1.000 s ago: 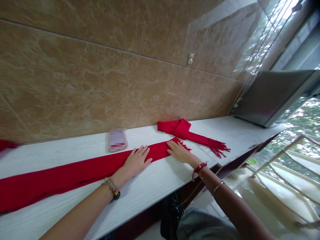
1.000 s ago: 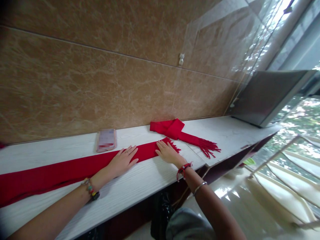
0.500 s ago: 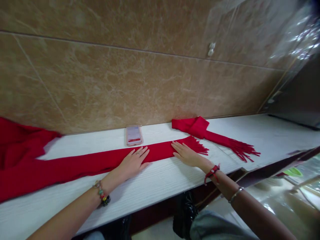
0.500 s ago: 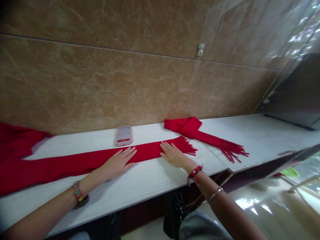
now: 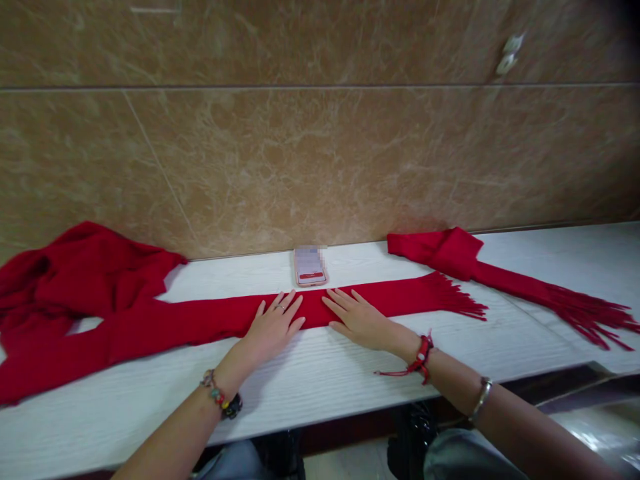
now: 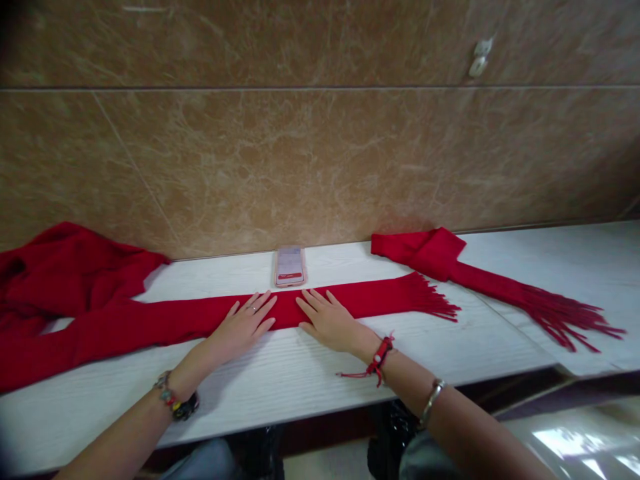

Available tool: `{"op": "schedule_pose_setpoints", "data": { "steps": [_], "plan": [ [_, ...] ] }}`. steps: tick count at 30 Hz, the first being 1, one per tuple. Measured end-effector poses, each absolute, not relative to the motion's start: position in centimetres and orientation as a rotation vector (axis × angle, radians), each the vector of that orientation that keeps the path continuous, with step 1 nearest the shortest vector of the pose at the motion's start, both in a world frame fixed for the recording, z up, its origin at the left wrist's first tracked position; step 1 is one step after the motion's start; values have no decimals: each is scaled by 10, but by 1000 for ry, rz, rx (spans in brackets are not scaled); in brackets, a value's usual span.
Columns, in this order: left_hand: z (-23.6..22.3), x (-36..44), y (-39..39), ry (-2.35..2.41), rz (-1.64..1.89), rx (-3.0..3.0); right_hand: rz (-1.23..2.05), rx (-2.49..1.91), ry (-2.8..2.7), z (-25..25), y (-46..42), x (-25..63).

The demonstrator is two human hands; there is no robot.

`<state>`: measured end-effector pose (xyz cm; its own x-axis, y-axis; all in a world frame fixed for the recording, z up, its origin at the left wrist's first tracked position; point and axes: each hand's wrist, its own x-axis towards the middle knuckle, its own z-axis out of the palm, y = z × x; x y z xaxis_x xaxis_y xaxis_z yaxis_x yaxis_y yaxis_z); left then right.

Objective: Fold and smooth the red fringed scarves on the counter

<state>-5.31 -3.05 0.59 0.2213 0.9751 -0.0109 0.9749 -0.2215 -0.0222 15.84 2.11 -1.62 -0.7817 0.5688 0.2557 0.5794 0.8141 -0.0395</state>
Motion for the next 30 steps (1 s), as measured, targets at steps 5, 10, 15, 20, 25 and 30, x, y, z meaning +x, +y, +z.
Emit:
{"op": "schedule_pose_setpoints", "data": {
  "steps": [5,10,15,20,25,30],
  "plan": [
    [8,-55,-31,-1958,66,-2504,-83,-873,-2734,-17,23,164],
    [7,-58,-30,-1952,64,-2533,-161,-715,-2711,-13,19,158],
    [8,-71,-26,-1812,-58,-2573,-231,-579,-2676,-15,19,154],
    [16,-76,-27,-1542,-86,-2602,-260,-576,-2709,-10,18,157],
    [20,-75,-33,-1411,7,-2638,-357,-538,-2714,-8,16,158],
    [23,-77,-34,-1397,-19,-2667,-411,-581,-2743,-6,16,157]
  ]
}}
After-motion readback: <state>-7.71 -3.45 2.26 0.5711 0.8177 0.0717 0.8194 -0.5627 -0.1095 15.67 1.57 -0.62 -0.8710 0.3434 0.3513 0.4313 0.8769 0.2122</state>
